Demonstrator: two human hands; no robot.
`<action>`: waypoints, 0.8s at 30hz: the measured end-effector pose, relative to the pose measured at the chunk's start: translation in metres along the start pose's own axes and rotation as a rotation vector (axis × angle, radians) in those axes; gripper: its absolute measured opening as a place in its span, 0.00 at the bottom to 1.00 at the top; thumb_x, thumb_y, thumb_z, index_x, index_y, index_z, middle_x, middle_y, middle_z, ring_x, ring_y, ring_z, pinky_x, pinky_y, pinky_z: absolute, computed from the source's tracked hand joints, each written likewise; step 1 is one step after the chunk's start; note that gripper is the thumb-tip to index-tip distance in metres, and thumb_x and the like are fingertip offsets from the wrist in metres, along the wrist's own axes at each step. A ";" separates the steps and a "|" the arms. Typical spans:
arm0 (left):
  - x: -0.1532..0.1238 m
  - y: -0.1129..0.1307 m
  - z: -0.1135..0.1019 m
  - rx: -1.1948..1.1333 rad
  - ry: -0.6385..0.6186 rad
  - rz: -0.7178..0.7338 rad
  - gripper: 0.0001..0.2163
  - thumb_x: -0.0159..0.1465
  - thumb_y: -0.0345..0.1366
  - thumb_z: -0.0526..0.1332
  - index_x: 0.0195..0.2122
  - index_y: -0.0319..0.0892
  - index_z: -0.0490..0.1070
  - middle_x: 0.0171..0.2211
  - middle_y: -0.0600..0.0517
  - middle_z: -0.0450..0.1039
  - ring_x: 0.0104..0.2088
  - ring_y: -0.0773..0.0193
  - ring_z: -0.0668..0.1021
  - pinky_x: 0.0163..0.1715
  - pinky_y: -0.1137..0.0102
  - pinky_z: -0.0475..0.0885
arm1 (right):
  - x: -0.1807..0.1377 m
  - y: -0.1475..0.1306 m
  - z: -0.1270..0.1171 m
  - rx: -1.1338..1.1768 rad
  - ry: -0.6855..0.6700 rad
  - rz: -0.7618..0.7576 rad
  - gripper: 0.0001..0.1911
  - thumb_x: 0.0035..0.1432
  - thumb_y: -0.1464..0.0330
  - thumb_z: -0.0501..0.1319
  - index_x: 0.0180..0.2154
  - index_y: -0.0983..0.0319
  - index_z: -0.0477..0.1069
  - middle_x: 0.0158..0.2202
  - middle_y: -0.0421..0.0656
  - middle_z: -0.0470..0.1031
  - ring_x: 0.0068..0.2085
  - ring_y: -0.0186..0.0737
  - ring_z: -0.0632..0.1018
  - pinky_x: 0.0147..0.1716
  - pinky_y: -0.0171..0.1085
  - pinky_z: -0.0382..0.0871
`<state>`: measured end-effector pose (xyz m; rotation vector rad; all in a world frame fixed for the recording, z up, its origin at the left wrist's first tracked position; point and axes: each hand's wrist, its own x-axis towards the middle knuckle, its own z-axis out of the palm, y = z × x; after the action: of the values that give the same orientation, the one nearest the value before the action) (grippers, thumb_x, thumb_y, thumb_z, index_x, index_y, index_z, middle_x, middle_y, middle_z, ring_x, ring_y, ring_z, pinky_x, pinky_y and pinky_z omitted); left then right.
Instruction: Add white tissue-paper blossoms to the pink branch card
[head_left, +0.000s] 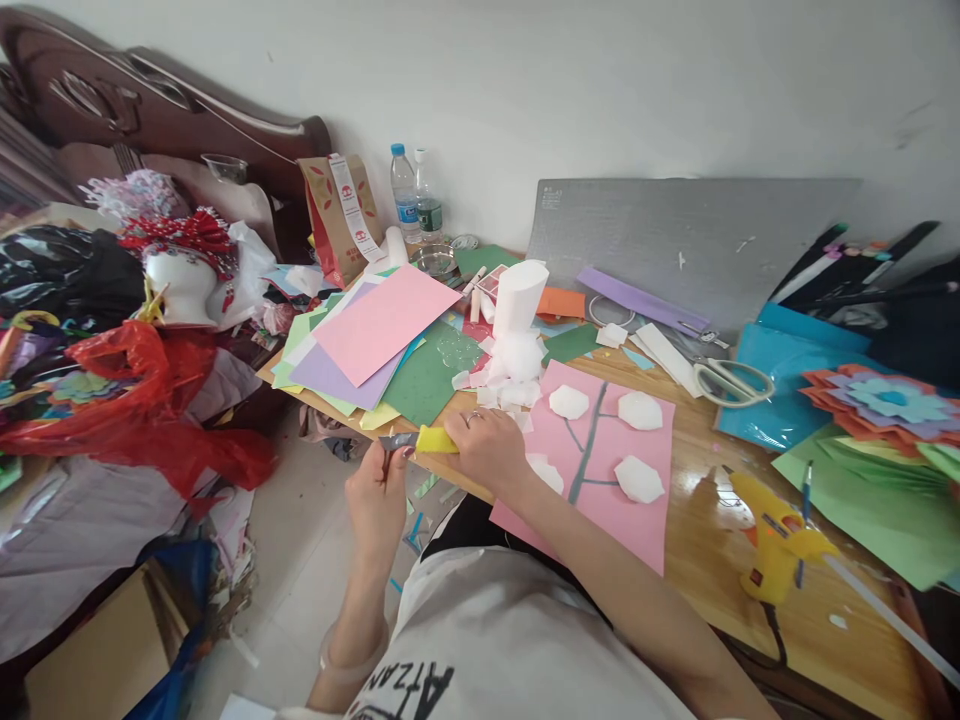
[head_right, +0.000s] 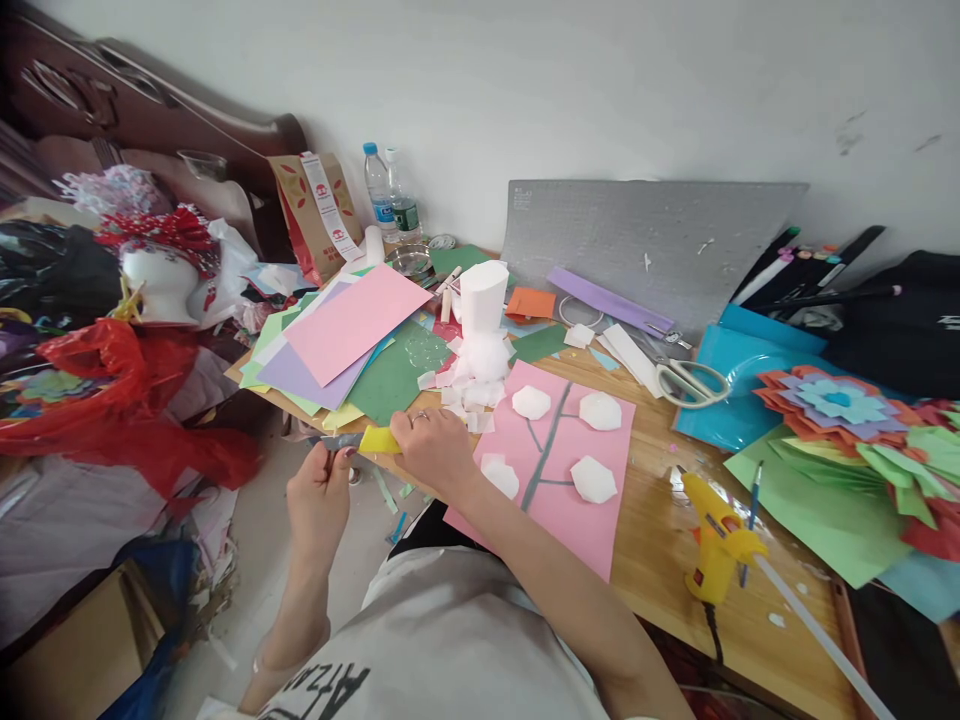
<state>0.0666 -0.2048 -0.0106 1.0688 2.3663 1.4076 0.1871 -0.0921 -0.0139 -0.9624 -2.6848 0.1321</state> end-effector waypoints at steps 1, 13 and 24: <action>0.000 -0.001 0.000 -0.010 -0.005 -0.008 0.17 0.62 0.41 0.60 0.21 0.44 0.53 0.17 0.60 0.52 0.21 0.69 0.55 0.23 0.75 0.50 | 0.000 0.000 0.000 -0.006 0.003 -0.002 0.07 0.59 0.67 0.57 0.35 0.62 0.73 0.28 0.47 0.76 0.33 0.43 0.73 0.30 0.38 0.51; 0.011 -0.016 0.010 -0.402 -0.152 -0.187 0.23 0.60 0.55 0.63 0.24 0.44 0.55 0.19 0.62 0.48 0.20 0.72 0.52 0.19 0.75 0.48 | 0.005 0.000 0.007 -0.017 0.046 -0.003 0.08 0.63 0.69 0.55 0.35 0.61 0.72 0.28 0.46 0.77 0.32 0.42 0.74 0.29 0.38 0.50; 0.009 -0.019 0.007 -0.585 -0.399 -0.180 0.25 0.59 0.58 0.63 0.25 0.44 0.56 0.16 0.63 0.50 0.16 0.76 0.53 0.16 0.76 0.50 | 0.009 0.005 0.007 0.040 0.068 -0.066 0.10 0.59 0.63 0.58 0.31 0.61 0.73 0.24 0.43 0.75 0.26 0.39 0.71 0.26 0.36 0.45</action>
<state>0.0544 -0.2000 -0.0280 0.8442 1.5838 1.5077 0.1818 -0.0822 -0.0190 -0.8499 -2.6383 0.1365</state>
